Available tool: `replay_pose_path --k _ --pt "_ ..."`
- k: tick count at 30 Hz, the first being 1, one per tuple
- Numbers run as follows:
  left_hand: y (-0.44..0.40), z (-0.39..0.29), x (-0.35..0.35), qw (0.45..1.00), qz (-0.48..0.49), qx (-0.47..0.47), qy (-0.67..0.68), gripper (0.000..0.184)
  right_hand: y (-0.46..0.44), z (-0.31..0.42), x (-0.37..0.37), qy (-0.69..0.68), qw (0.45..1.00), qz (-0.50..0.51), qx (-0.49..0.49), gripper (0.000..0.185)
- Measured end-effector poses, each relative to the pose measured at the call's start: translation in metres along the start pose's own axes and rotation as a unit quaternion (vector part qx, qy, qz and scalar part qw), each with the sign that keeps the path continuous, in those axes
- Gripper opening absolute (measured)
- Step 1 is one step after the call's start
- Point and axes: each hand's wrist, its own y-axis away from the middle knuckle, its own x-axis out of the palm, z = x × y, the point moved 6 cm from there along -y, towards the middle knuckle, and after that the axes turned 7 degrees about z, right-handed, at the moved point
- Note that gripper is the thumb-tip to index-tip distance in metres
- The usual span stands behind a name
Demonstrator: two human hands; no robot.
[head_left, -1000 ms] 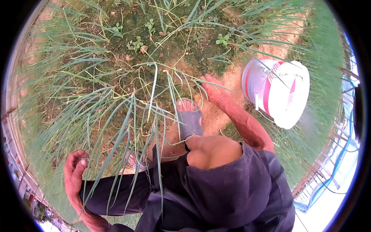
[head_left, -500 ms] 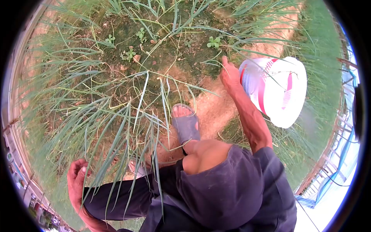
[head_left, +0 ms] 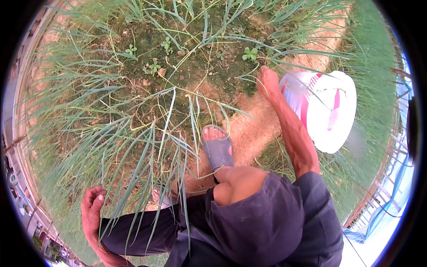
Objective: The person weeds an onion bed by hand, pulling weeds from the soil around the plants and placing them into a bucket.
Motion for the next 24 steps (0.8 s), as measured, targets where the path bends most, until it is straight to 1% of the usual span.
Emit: replay_pose_path --k 1,4,7,8,11,12,15,18,21,24 --pt "-0.001 0.000 0.000 1.000 0.004 -0.009 0.007 0.044 -0.003 0.007 -0.004 -0.044 0.999 -0.012 0.007 0.021" --pt "-0.002 0.003 0.000 0.999 0.004 -0.029 0.026 0.047 -0.022 0.017 -0.006 -0.117 0.992 -0.049 -0.001 0.025" --pt "-0.001 0.006 -0.004 0.999 -0.009 -0.042 0.024 0.046 -0.042 0.021 0.001 -0.108 0.985 -0.132 -0.024 0.034" --pt "-0.002 0.007 -0.005 0.999 -0.009 -0.050 0.012 0.046 -0.048 0.026 0.002 -0.076 0.987 -0.140 -0.037 0.036" --pt "-0.001 0.005 -0.004 0.998 -0.009 -0.068 0.008 0.046 -0.064 0.021 0.011 -0.036 0.996 -0.076 0.030 0.036" --pt "-0.001 0.004 -0.003 0.997 -0.011 -0.071 0.012 0.046 -0.067 0.021 0.011 -0.006 0.998 -0.051 0.033 0.036" --pt "-0.005 0.008 -0.005 0.997 -0.014 -0.081 0.012 0.045 -0.074 0.024 0.011 0.037 0.999 -0.030 -0.008 0.030" --pt "-0.011 0.008 -0.006 0.996 -0.001 -0.086 0.006 0.043 -0.097 0.005 0.033 0.084 0.996 0.018 0.003 0.023" --pt "-0.014 0.000 -0.002 0.996 -0.003 -0.084 0.001 0.040 -0.094 0.007 0.029 0.049 0.998 -0.011 0.025 0.018" --pt "-0.017 -0.005 -0.001 0.997 0.004 -0.078 -0.014 0.038 -0.085 0.007 0.020 -0.015 0.996 -0.058 0.060 0.018"
